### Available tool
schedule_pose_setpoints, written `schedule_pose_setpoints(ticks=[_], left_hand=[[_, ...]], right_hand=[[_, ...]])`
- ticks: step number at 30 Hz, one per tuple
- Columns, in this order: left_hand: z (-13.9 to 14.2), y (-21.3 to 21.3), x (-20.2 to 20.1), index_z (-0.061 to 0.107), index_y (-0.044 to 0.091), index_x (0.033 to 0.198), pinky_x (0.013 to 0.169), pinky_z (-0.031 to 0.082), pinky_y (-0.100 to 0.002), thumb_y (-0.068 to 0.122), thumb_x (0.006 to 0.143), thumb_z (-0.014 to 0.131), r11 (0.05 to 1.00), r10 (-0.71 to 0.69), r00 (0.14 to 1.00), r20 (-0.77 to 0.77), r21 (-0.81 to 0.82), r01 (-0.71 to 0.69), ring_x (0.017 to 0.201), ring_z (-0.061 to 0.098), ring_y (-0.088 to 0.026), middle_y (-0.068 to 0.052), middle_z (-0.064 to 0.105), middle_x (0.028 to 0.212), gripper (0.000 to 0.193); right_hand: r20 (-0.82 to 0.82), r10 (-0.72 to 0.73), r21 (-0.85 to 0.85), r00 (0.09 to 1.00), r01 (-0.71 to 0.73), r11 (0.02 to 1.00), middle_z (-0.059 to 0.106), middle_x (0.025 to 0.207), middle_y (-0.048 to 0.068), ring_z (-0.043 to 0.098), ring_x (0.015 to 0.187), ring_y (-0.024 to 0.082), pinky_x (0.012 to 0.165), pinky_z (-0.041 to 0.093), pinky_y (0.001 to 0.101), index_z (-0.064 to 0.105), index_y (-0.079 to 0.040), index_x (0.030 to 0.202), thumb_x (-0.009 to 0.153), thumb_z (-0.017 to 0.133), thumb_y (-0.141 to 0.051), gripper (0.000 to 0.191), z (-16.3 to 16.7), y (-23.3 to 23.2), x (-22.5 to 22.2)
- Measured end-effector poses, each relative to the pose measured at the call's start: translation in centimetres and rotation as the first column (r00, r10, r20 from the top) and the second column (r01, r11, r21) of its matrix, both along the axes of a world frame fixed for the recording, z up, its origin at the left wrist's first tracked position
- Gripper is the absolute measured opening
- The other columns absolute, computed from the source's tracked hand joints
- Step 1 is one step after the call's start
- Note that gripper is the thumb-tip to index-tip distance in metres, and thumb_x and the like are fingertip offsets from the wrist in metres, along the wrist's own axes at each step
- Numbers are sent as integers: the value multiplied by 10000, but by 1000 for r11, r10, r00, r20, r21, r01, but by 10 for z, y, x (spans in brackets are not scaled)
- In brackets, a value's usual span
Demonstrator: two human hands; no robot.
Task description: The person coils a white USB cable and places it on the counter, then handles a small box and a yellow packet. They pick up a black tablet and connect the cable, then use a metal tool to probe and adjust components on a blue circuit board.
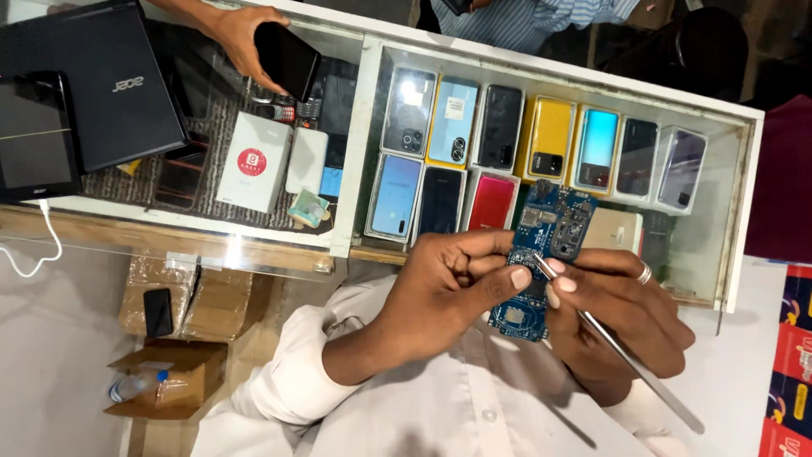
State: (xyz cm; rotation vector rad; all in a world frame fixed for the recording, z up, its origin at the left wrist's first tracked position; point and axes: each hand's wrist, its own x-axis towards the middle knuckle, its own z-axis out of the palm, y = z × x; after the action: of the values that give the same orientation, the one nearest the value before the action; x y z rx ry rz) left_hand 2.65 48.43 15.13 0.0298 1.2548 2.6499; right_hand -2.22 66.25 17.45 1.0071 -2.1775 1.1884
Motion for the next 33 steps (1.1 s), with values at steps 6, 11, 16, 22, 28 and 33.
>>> schedule_pose_setpoints(ticks=[6, 11, 16, 22, 28, 33], left_hand=[[-1, -5, 2, 677, -62, 1305, 628, 357, -179, 103, 1083, 637, 998, 23, 999, -22, -60, -24, 756, 472, 34, 25, 723, 877, 280], [-1, -3, 7, 656, -49, 1320, 617, 371, -175, 114, 1063, 632, 997, 47, 999, 7, -56, -46, 735, 488, 39, 33, 724, 859, 305], [0, 4, 12, 659, -62, 1315, 619, 381, -172, 103, 1070, 634, 992, 81, 997, -17, -95, -82, 745, 497, 40, 30, 716, 858, 297], [5, 8, 18, 663, -70, 1306, 636, 385, -178, 80, 1084, 629, 982, 135, 989, -65, -126, -143, 770, 466, 36, 50, 671, 838, 270], [9, 8, 21, 691, -30, 1294, 565, 334, -170, 65, 1055, 634, 938, 142, 987, -80, -308, -160, 683, 393, 32, 68, 554, 710, 263], [8, 12, 19, 682, -33, 1292, 569, 365, -175, 57, 1048, 629, 963, 144, 989, -42, -224, -150, 710, 459, 45, 82, 678, 818, 265]], right_hand=[[21, 6, 28, 1000, -7, 1000, 727, 898, 148, 754, 850, 288, 709, 614, 316, 683, 1, 949, 830, 751, 164, 212, 4, -7, 1], [-20, 57, 33, 998, -57, 998, 726, 894, 162, 747, 818, 291, 709, 614, 329, 687, 16, 940, 786, 741, 179, 231, 0, -6, -2], [-73, 56, 34, 996, -54, 998, 730, 914, 157, 751, 830, 281, 718, 620, 318, 705, 15, 975, 809, 761, 177, 239, -6, 1, 3], [-73, 84, 21, 994, -83, 996, 739, 936, 152, 771, 841, 269, 730, 622, 299, 703, -3, 1010, 877, 755, 166, 221, -13, 7, 6], [-112, 76, -53, 991, -82, 995, 720, 906, 140, 767, 834, 270, 719, 624, 303, 691, -6, 992, 918, 776, 123, 172, -27, 8, 4], [-114, 104, -121, 988, -118, 986, 698, 867, 126, 752, 823, 279, 664, 611, 296, 687, -14, 962, 887, 787, 113, 179, -34, 8, 1]])
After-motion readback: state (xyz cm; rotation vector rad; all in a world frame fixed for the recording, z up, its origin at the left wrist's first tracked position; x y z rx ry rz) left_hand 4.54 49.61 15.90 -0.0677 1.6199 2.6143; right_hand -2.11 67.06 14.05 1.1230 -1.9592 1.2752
